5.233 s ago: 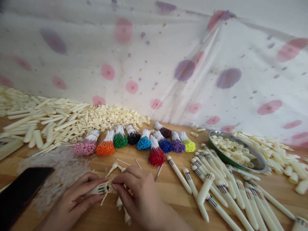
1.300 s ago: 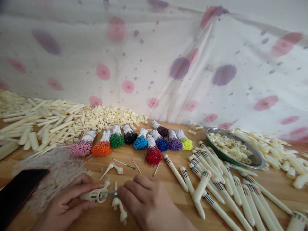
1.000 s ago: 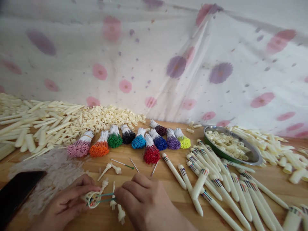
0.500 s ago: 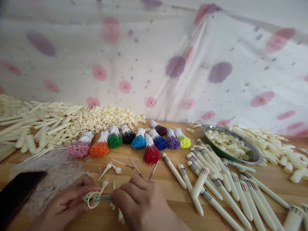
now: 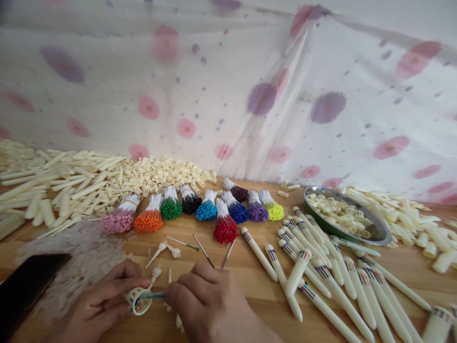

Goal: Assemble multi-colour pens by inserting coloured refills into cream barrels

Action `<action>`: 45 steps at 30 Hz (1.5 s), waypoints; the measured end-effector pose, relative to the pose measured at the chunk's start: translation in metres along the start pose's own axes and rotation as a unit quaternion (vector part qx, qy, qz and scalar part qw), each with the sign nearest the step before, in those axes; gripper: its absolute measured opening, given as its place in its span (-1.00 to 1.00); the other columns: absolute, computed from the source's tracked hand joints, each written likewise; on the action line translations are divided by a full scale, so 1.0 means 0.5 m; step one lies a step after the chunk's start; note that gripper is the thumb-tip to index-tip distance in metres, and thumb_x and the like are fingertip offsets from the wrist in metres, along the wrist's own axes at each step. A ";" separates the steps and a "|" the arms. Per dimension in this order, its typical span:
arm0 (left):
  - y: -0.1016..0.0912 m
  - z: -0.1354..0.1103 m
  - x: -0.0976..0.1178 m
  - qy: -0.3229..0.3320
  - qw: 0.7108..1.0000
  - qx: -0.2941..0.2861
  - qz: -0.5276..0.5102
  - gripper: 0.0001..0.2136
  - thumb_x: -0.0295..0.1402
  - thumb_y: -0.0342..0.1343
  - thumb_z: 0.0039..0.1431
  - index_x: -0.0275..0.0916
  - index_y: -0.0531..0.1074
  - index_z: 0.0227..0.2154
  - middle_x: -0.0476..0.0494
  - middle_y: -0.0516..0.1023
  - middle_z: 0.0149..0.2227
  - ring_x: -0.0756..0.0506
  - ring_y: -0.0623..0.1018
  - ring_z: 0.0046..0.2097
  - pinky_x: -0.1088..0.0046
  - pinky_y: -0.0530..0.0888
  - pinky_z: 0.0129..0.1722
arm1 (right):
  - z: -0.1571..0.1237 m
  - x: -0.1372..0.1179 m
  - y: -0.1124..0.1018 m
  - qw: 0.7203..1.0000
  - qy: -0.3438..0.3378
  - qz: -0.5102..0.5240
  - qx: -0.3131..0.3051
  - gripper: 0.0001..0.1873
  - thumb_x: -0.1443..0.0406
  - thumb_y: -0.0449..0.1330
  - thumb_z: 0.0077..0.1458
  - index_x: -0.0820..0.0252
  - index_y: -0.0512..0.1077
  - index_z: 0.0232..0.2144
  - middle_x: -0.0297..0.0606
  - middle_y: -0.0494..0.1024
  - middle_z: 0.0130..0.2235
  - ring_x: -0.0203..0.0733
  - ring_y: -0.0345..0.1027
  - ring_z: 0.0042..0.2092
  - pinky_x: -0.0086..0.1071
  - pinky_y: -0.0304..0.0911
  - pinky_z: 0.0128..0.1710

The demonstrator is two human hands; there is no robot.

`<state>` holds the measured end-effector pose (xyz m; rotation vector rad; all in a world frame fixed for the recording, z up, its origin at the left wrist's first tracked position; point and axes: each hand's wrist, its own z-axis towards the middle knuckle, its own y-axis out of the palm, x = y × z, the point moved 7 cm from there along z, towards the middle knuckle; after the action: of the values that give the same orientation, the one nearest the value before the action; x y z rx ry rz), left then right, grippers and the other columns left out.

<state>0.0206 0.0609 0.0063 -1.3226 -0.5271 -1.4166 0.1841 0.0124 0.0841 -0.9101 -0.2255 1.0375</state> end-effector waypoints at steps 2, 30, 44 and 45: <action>0.000 0.004 0.005 0.016 1.000 0.010 0.002 -0.74 -0.40 0.20 0.00 0.11 0.55 -0.24 0.00 0.45 -0.45 -0.04 0.53 -0.37 0.54 0.48 -0.38 | -0.001 0.000 0.003 1.000 0.001 -0.001 -0.004 -0.79 0.44 -0.05 0.23 0.33 0.40 -0.25 -0.20 0.50 -0.46 -0.26 0.28 -0.45 -0.43 0.22 -0.48; -0.047 -0.010 0.012 0.002 0.979 0.200 0.039 -0.81 -0.61 0.09 -0.21 -0.16 0.42 -0.58 0.04 0.44 -0.51 -0.03 0.47 -0.41 0.55 0.40 -0.42 | -0.017 0.023 0.033 0.983 0.120 0.113 0.081 -0.67 0.52 0.08 -0.03 0.10 0.20 -0.21 -0.27 0.48 -0.31 -0.22 0.37 -0.27 -0.40 0.36 -0.31; -0.018 -0.006 -0.003 -0.028 0.986 0.156 0.052 -0.86 -0.54 0.15 -0.10 -0.13 0.46 -0.51 0.05 0.43 -0.48 -0.03 0.48 -0.39 0.55 0.40 -0.40 | -0.009 -0.006 0.068 0.992 0.090 0.062 0.068 -0.63 0.49 0.03 -0.12 0.19 0.25 -0.18 -0.24 0.45 -0.42 -0.20 0.35 -0.38 -0.41 0.35 -0.45; -0.015 -0.007 -0.010 -0.054 0.986 0.152 0.044 -0.87 -0.53 0.17 -0.13 -0.14 0.48 -0.52 0.04 0.45 -0.49 -0.05 0.49 -0.39 0.53 0.41 -0.39 | -0.013 0.000 0.071 0.988 0.106 0.080 0.079 -0.65 0.48 0.03 -0.11 0.17 0.25 -0.20 -0.24 0.45 -0.41 -0.19 0.35 -0.37 -0.40 0.35 -0.45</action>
<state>0.0114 0.0623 0.0036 -1.1632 -0.7185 -1.1453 0.1650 0.0157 0.0536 -0.8965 0.1086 1.0807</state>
